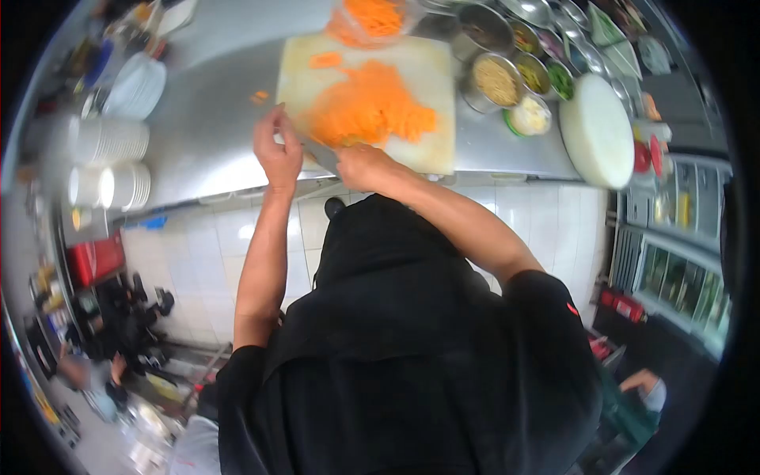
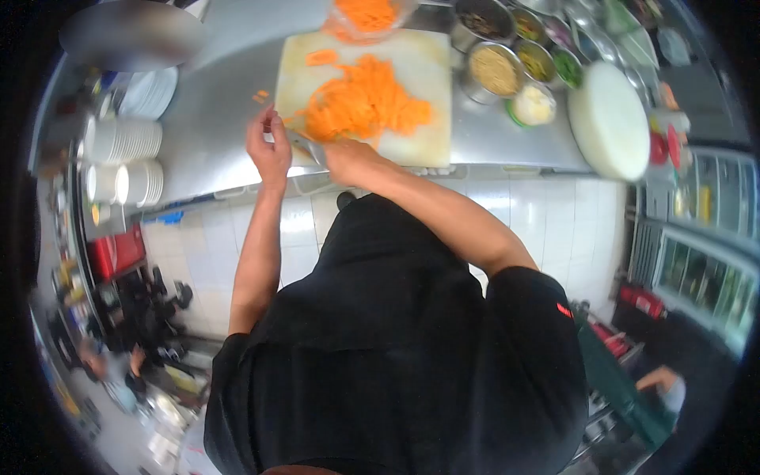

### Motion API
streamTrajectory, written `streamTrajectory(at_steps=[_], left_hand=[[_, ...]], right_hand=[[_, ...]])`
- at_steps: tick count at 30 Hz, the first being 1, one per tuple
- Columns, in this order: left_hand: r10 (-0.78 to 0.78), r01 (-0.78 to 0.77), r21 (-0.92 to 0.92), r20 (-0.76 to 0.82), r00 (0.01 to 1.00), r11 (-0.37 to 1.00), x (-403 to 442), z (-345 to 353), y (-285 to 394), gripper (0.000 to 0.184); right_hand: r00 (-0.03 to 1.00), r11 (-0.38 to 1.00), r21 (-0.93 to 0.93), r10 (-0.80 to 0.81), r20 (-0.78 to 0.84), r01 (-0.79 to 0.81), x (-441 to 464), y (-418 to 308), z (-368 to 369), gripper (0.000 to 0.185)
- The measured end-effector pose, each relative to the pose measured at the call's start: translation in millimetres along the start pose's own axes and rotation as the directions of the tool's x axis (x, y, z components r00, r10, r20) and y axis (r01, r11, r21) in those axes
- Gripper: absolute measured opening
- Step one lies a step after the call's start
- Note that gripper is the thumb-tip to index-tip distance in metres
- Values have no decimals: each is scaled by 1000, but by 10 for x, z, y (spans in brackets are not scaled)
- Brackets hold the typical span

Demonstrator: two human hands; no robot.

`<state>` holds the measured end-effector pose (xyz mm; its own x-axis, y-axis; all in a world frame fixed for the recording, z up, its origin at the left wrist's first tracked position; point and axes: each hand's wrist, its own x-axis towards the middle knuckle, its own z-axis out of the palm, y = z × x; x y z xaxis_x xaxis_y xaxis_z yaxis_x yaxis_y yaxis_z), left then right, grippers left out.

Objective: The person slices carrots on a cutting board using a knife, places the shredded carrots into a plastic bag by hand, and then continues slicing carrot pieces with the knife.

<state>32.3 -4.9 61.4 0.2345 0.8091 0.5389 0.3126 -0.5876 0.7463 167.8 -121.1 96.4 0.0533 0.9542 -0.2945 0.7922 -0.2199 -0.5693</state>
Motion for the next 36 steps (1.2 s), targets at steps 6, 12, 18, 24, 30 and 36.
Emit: streamTrajectory(at_steps=[6,12,18,24,30,36], left_hand=[[179,-338,144,626,759,930,413,936,616,21],[264,-582,-37,913,310,812,141,2102,794,21],[-1,-698,68,995,97,712,162,2311,878,19],[313,-485,-147,907,281,862,358,1874,951,15],[214,-179,-118,486,848,977,302,415,336,14],[169,-229,77,460,872,971,-298,-71,-427,18]], right_hand=[[998,998,17,53,-36,-53,98,348,32,25],[981,979,194,-33,-192,70,10,359,168,34],[989,974,224,-6,-145,39,-27,394,67,36],[996,993,118,40,-76,-30,131,510,219,28],[977,974,85,210,25,-211,98,474,-239,27],[996,997,4,81,-33,-81,-54,234,-207,28]])
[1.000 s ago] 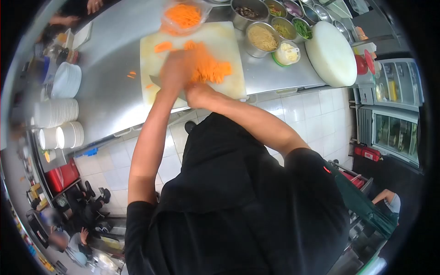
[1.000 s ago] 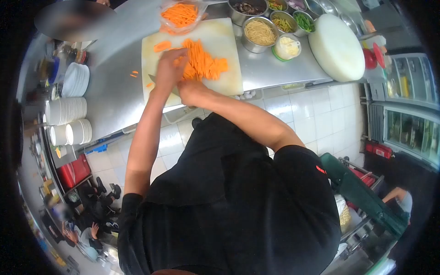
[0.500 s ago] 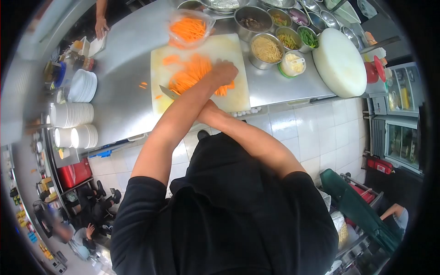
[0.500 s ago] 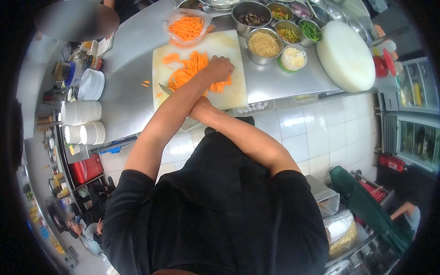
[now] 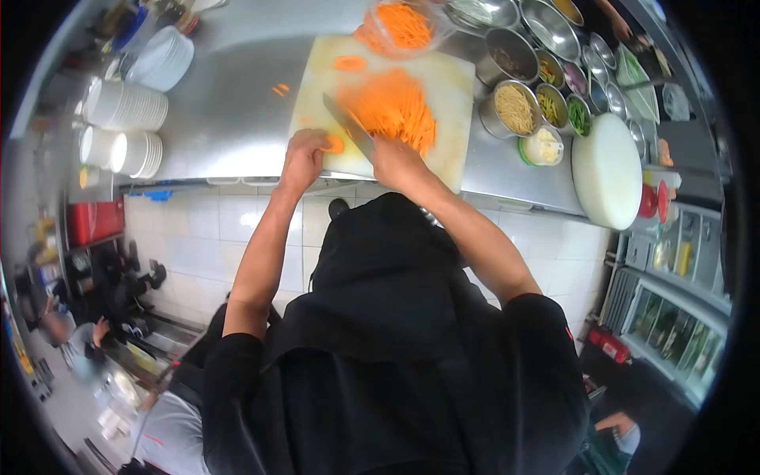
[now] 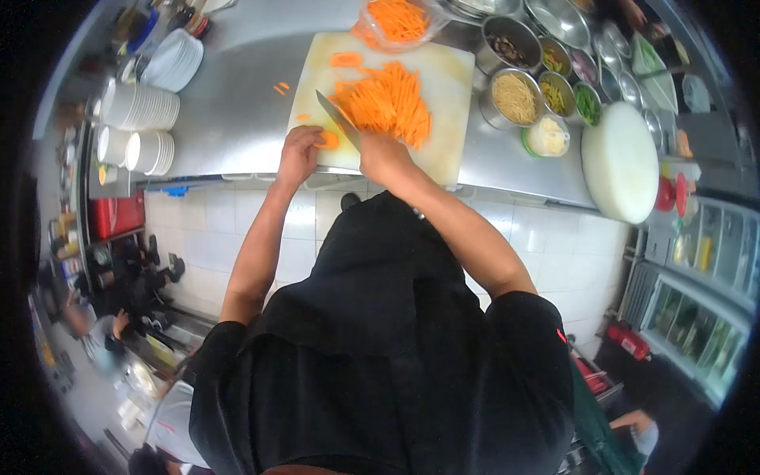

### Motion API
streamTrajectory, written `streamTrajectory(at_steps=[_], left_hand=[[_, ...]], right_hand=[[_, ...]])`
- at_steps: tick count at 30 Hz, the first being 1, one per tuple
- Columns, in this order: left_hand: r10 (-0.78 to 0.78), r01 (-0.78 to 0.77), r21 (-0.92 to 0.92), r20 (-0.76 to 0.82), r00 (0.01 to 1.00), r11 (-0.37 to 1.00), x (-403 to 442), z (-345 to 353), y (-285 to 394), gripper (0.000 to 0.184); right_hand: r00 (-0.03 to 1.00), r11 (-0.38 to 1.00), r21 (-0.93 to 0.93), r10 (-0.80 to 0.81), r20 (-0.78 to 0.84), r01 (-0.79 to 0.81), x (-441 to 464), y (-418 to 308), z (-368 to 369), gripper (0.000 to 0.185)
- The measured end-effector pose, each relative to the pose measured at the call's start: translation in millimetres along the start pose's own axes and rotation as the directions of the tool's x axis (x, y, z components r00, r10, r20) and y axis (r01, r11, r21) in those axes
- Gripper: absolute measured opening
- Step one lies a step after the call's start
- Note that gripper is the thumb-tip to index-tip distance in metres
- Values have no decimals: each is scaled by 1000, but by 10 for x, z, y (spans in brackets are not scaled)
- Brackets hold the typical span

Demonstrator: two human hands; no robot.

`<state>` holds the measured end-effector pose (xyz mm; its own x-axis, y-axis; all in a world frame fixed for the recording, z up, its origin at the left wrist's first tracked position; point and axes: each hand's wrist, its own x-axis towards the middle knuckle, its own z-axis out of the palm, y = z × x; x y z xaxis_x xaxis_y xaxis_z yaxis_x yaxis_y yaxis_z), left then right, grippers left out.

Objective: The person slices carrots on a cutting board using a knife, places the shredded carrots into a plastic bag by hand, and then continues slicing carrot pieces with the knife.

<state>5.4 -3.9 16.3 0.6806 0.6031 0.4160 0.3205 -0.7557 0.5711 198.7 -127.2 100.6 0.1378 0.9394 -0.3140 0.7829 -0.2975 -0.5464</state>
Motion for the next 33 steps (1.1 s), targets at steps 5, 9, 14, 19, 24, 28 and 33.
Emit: streamTrajectory(at_steps=[5,9,14,19,24,28,33], left_hand=[[-201,205,95,-49,978,974,-1,-50,204,23],[-224,223,26,18,974,974,69,66,210,21],[-198,198,-74,1,980,977,6,87,153,31],[-301,300,129,-10,954,945,-25,153,268,27],[-287,288,-45,11,958,957,-5,174,164,23],[-281,281,-16,-1,960,959,11,208,148,18],[-270,271,43,-26,962,962,30,179,225,18]], right_hand=[[998,996,-79,-53,-24,51,-134,-65,34,24],[998,990,-143,-7,56,15,-181,-122,-92,28],[997,992,-126,24,68,-15,-276,-93,-53,29],[995,984,-179,25,100,-6,-314,-119,-125,27],[996,978,-202,-28,89,46,-347,-116,-130,23],[994,971,-225,-56,89,75,-344,-180,-70,20],[991,964,-228,-122,60,133,-232,-119,-60,19]])
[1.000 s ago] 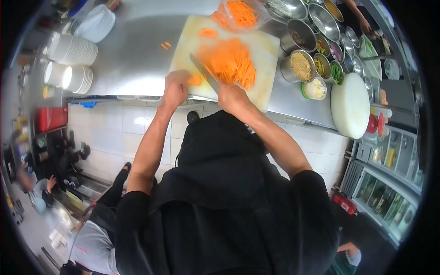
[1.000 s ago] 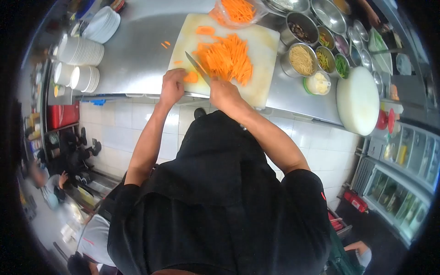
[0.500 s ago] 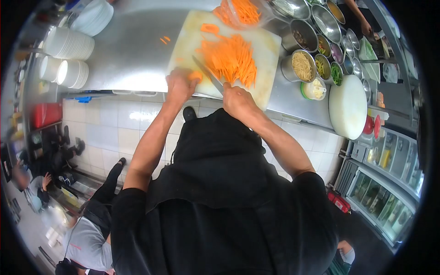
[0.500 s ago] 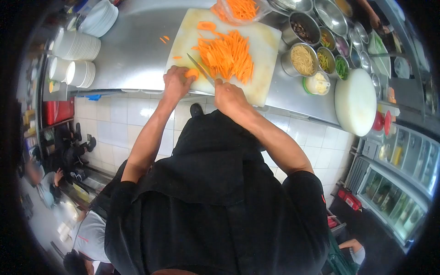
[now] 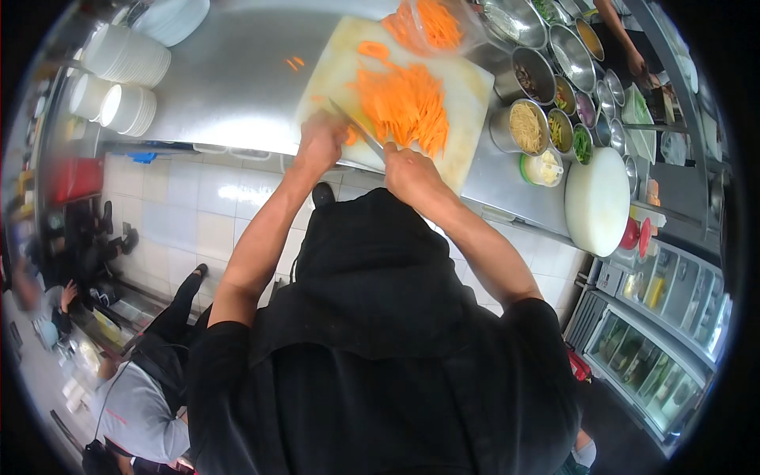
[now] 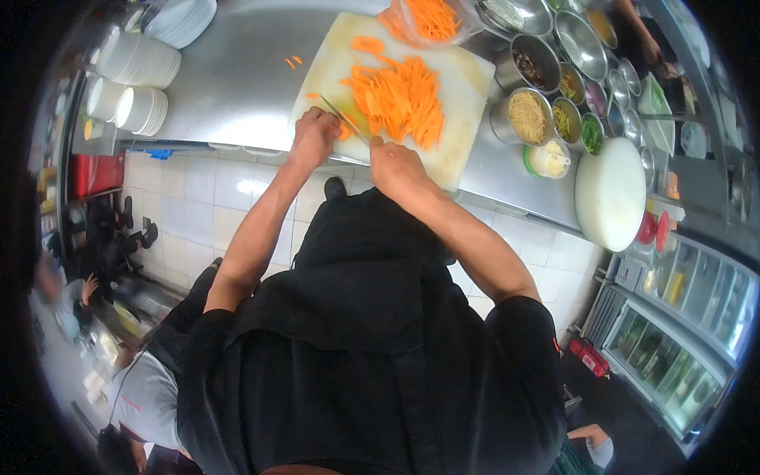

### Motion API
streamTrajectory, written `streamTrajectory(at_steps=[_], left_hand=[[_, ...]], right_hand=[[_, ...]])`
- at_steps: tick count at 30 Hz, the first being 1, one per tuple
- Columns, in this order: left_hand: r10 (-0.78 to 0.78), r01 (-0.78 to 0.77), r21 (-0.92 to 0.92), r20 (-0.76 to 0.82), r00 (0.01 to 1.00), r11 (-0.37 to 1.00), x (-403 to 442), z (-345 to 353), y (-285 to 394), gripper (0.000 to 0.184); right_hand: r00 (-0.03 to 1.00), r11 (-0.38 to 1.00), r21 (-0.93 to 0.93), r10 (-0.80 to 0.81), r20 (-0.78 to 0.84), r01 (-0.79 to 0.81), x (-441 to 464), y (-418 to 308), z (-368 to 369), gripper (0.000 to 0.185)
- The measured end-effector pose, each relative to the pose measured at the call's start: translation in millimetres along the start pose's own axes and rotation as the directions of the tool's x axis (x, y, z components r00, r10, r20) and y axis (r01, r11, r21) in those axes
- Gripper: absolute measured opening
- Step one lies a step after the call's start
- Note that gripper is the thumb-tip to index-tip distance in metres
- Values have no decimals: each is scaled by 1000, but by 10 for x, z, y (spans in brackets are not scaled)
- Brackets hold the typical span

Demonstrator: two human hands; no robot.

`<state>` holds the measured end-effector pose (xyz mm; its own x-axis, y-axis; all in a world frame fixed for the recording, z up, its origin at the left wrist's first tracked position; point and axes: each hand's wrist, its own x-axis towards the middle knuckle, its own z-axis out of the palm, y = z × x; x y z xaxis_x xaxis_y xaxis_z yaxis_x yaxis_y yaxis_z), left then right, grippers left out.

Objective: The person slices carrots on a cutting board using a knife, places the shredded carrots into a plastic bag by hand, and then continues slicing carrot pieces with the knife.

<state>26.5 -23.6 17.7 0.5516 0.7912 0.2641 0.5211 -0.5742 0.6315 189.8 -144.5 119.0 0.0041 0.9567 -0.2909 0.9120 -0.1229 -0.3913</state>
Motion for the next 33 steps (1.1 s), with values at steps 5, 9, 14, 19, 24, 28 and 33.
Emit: streamTrajectory(at_steps=[5,9,14,19,24,28,33], left_hand=[[-14,14,21,-26,1000,1000,-56,39,-8,16],[30,-31,-5,-93,995,1000,-104,64,-99,15],[28,-32,-27,-136,990,999,-121,76,-29,14],[21,-22,-1,-188,982,1000,-165,86,-16,12],[49,-51,-3,-196,979,999,-171,56,-27,11],[39,-45,-27,-207,978,999,-193,58,-9,11],[42,-47,-23,-199,979,999,-242,63,-52,11]], right_hand=[[999,999,-8,-39,4,39,20,40,31,19],[998,997,-43,-62,-10,61,45,57,24,19],[995,995,-24,-95,-18,94,97,154,107,18],[990,989,-92,-123,-64,117,36,93,40,18],[992,990,-80,-117,-44,114,126,146,49,19],[989,984,-106,-144,-19,141,104,100,52,19],[992,989,-87,-120,-47,116,111,100,29,19]])
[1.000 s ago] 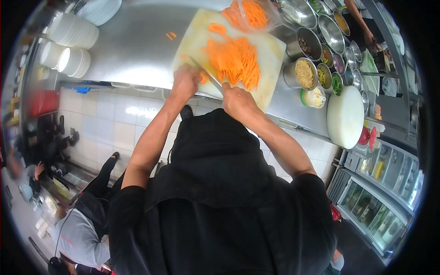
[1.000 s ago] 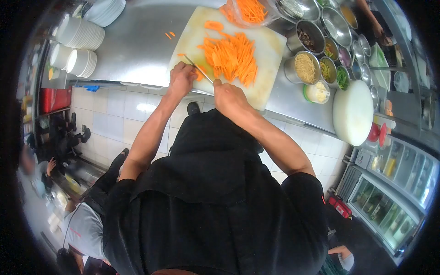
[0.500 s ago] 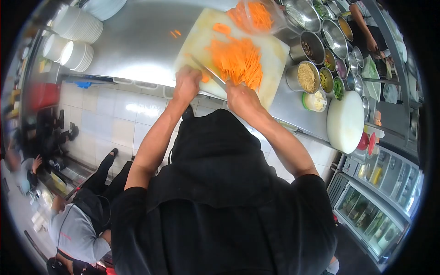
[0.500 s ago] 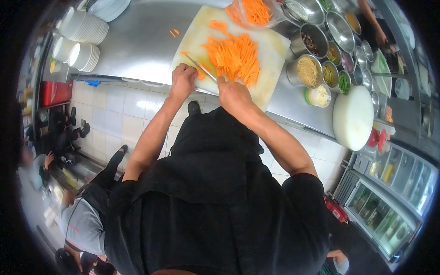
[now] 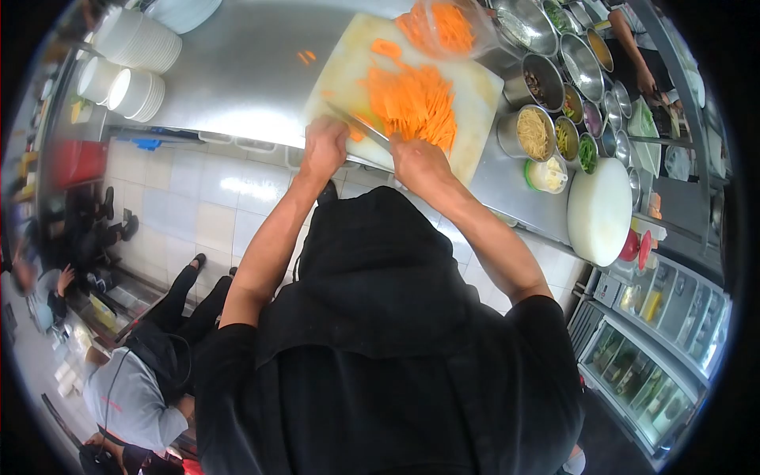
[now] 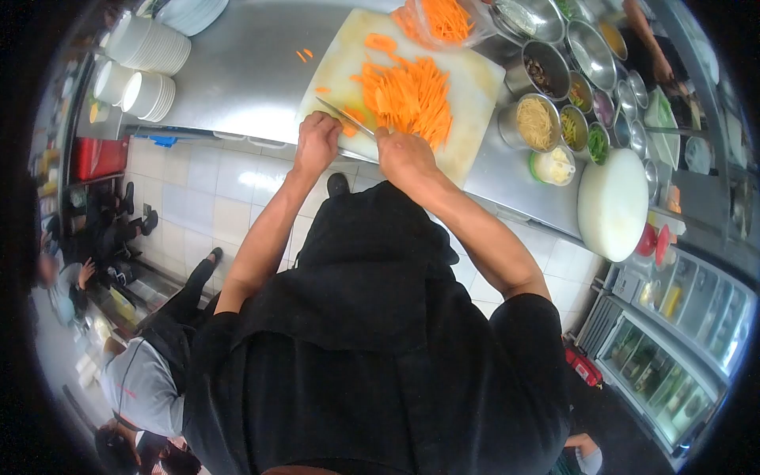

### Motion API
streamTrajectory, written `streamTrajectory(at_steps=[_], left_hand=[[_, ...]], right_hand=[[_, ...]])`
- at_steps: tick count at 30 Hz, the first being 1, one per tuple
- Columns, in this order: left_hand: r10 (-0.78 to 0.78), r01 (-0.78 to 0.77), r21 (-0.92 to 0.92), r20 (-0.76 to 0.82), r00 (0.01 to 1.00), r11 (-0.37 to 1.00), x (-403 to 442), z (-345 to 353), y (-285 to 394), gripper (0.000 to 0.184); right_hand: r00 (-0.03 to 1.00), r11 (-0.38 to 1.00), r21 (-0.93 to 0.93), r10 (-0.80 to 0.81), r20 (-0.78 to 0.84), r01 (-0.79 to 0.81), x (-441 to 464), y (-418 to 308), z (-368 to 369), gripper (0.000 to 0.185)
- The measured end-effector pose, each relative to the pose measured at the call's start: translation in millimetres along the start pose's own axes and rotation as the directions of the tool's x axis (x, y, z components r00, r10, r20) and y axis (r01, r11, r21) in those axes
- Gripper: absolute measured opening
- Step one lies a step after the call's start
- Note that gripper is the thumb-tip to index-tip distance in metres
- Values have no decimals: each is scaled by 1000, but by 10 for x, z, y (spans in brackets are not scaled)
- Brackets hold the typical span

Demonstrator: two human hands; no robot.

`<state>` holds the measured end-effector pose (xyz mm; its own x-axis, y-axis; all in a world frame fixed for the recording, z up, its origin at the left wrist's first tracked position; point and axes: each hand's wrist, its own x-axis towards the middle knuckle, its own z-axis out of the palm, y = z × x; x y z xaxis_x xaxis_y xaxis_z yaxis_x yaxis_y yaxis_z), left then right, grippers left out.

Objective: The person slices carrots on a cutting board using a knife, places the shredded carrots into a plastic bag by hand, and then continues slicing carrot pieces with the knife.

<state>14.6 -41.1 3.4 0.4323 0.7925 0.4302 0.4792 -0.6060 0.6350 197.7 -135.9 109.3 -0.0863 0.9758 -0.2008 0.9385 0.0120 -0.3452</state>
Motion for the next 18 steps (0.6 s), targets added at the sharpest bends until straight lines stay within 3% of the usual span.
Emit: streamTrajectory(at_steps=[18], left_hand=[[62,-63,-27,-50,997,998,-49,-4,8,8]], right_hand=[[1000,1000,13,-12,-22,12,-32,-19,-5,17]])
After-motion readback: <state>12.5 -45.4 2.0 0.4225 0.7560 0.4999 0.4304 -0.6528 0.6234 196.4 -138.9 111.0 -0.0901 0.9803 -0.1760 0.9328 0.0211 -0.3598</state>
